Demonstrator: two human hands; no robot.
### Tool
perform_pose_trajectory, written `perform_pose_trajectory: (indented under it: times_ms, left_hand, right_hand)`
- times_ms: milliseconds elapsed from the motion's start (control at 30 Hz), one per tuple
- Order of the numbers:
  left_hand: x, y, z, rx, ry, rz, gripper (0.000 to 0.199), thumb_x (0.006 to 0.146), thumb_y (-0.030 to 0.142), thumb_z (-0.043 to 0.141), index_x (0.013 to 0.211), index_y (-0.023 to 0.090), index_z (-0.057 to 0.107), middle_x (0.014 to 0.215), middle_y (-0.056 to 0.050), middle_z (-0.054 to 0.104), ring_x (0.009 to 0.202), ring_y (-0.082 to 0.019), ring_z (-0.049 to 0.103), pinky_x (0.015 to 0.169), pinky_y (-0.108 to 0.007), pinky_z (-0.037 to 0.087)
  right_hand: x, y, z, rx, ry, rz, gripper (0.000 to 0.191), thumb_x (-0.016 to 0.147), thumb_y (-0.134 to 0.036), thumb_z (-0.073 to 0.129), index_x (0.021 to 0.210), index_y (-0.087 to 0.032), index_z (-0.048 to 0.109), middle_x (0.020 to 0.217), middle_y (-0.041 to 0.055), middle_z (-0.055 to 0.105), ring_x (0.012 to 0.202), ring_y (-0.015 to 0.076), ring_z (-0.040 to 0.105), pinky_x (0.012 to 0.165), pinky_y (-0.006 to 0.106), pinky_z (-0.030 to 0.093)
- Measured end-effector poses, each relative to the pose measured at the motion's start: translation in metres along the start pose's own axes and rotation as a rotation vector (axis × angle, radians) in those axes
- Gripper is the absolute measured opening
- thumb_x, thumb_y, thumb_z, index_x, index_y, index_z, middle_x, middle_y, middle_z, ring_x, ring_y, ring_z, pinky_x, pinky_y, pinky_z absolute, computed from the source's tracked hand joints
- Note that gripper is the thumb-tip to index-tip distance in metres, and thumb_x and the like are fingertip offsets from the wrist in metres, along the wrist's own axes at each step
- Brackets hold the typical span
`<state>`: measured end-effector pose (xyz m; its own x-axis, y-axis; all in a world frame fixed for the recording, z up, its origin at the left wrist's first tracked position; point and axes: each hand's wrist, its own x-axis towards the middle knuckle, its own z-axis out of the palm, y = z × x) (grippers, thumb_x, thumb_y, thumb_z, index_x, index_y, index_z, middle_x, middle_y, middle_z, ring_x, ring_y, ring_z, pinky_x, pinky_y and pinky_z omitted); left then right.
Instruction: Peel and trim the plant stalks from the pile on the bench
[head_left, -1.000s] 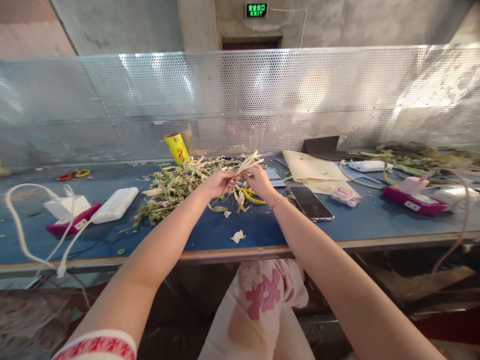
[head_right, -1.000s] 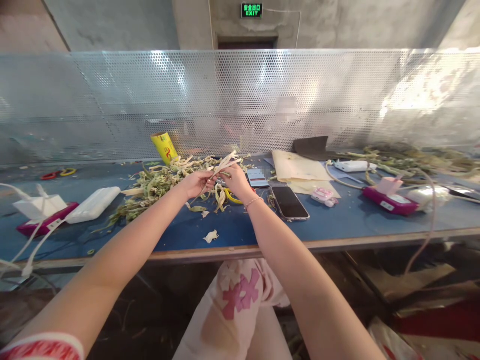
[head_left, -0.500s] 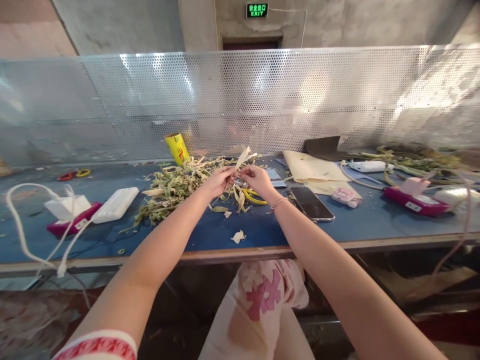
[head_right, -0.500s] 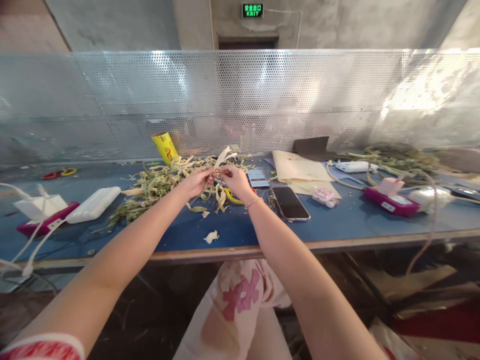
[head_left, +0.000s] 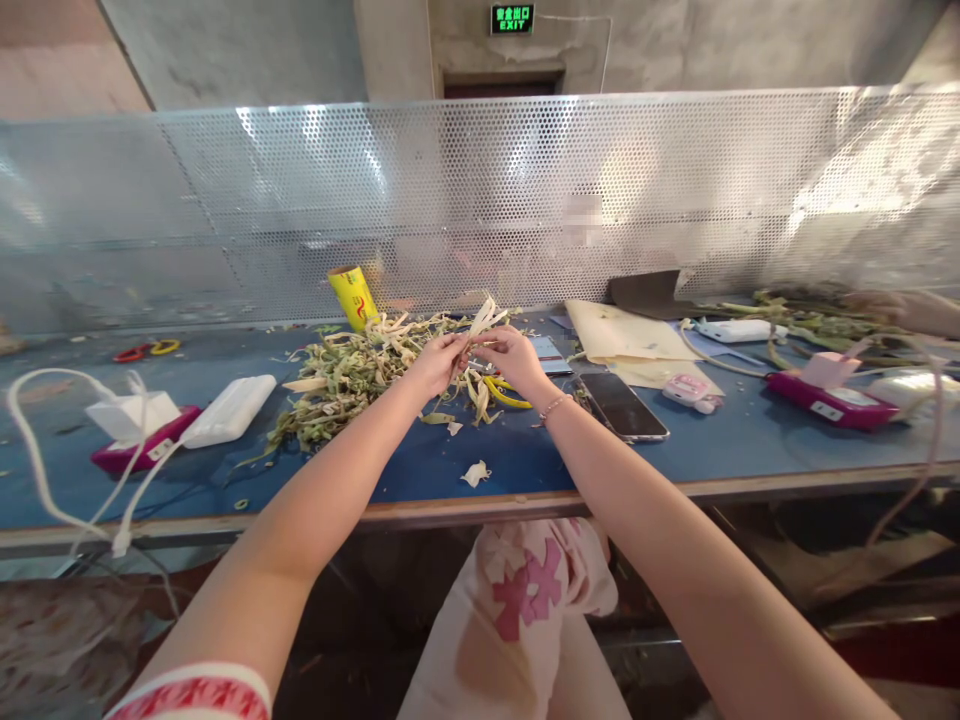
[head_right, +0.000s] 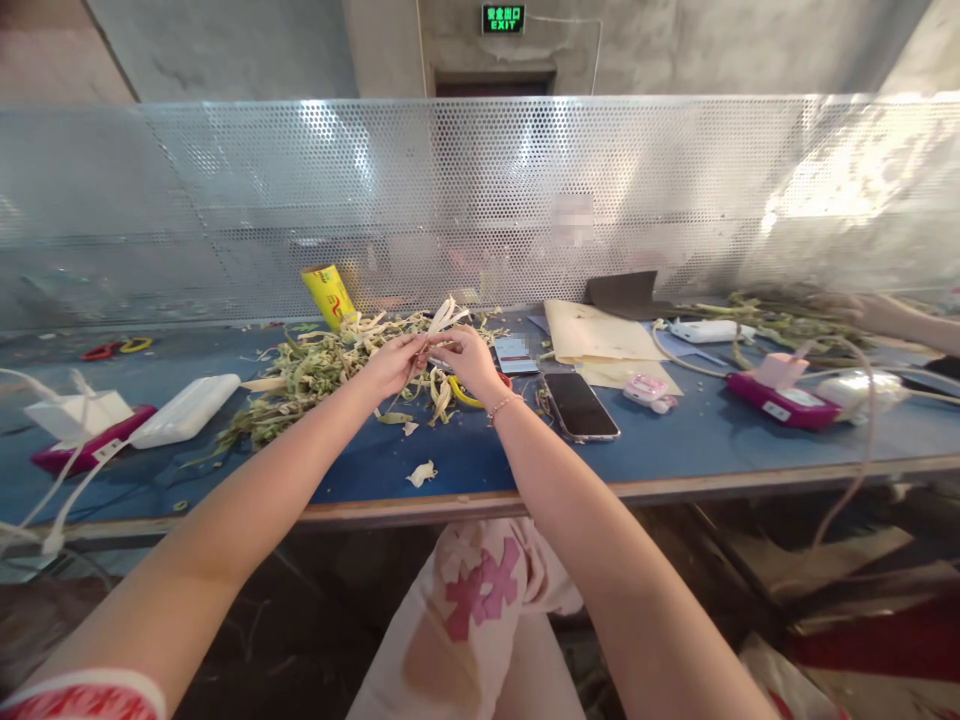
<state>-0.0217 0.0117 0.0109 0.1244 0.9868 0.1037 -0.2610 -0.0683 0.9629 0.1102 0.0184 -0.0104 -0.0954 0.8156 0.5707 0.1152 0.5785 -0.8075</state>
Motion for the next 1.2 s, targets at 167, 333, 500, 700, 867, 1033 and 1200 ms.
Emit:
perform_pose_trajectory:
  times_ms: [167, 333, 500, 700, 867, 1033, 1200]
  left_hand:
    - [-0.002, -0.003, 0.008, -0.034, 0.007, 0.009, 0.018, 0.073, 0.019, 0.061, 0.06, 0.012, 0.05, 0.044, 0.006, 0.044, 0.039, -0.001, 0.04, 0.042, -0.014, 0.032]
    - [-0.006, -0.003, 0.013, -0.081, 0.019, -0.019, 0.017, 0.074, 0.016, 0.059, 0.061, 0.011, 0.05, 0.045, 0.005, 0.046, 0.038, -0.001, 0.04, 0.043, -0.014, 0.034]
    - [-0.006, -0.001, 0.012, -0.126, -0.02, -0.051, 0.014, 0.077, 0.013, 0.053, 0.064, 0.01, 0.054, 0.046, 0.003, 0.049, 0.04, -0.002, 0.044, 0.044, -0.015, 0.036]
    - [-0.008, 0.005, 0.012, -0.147, -0.051, -0.105, 0.012, 0.071, 0.004, 0.049, 0.061, 0.009, 0.054, 0.047, 0.001, 0.05, 0.042, -0.003, 0.046, 0.047, -0.016, 0.039]
    - [-0.007, 0.005, 0.012, -0.129, -0.07, -0.049, 0.011, 0.062, 0.0, 0.05, 0.059, 0.01, 0.053, 0.044, 0.003, 0.05, 0.041, -0.003, 0.046, 0.047, -0.015, 0.038]
    - [-0.004, 0.0, 0.012, -0.063, -0.085, 0.015, 0.009, 0.059, 0.001, 0.054, 0.06, 0.01, 0.054, 0.046, 0.004, 0.05, 0.041, -0.002, 0.045, 0.048, -0.015, 0.037]
    - [-0.003, -0.005, 0.012, -0.019, -0.076, 0.123, 0.006, 0.061, 0.006, 0.056, 0.058, 0.011, 0.053, 0.045, 0.005, 0.047, 0.042, -0.002, 0.041, 0.046, -0.016, 0.033]
  right_hand:
    - [0.0, 0.001, 0.001, -0.051, 0.058, -0.076, 0.005, 0.066, -0.022, 0.06, 0.068, -0.017, 0.06, 0.075, 0.0013, 0.055, 0.067, 0.0114, 0.055, 0.069, 0.028, 0.046]
    - [-0.002, 0.003, 0.002, -0.153, 0.1, -0.181, 0.006, 0.068, -0.021, 0.059, 0.064, -0.018, 0.056, 0.072, 0.0008, 0.054, 0.067, 0.0121, 0.052, 0.069, 0.029, 0.044]
    - [0.0, 0.004, 0.001, -0.214, 0.091, -0.226, 0.01, 0.072, -0.019, 0.053, 0.063, -0.018, 0.051, 0.073, 0.0015, 0.053, 0.07, 0.013, 0.05, 0.07, 0.029, 0.042]
    - [0.002, 0.007, 0.002, -0.261, 0.091, -0.232, 0.012, 0.074, -0.019, 0.048, 0.063, -0.019, 0.044, 0.071, 0.0012, 0.05, 0.073, 0.0139, 0.047, 0.073, 0.029, 0.039]
    - [0.004, 0.012, 0.004, -0.19, 0.077, -0.174, 0.012, 0.076, -0.022, 0.044, 0.065, -0.02, 0.041, 0.069, 0.0, 0.048, 0.071, 0.0132, 0.045, 0.071, 0.029, 0.038]
    - [0.005, 0.014, 0.005, -0.085, 0.042, -0.059, 0.012, 0.078, -0.026, 0.041, 0.068, -0.02, 0.04, 0.067, -0.0012, 0.047, 0.068, 0.0121, 0.044, 0.065, 0.027, 0.039]
    - [0.003, 0.009, 0.005, -0.034, 0.034, -0.033, 0.013, 0.078, -0.029, 0.042, 0.069, -0.02, 0.041, 0.065, -0.002, 0.046, 0.063, 0.0109, 0.043, 0.061, 0.025, 0.038]
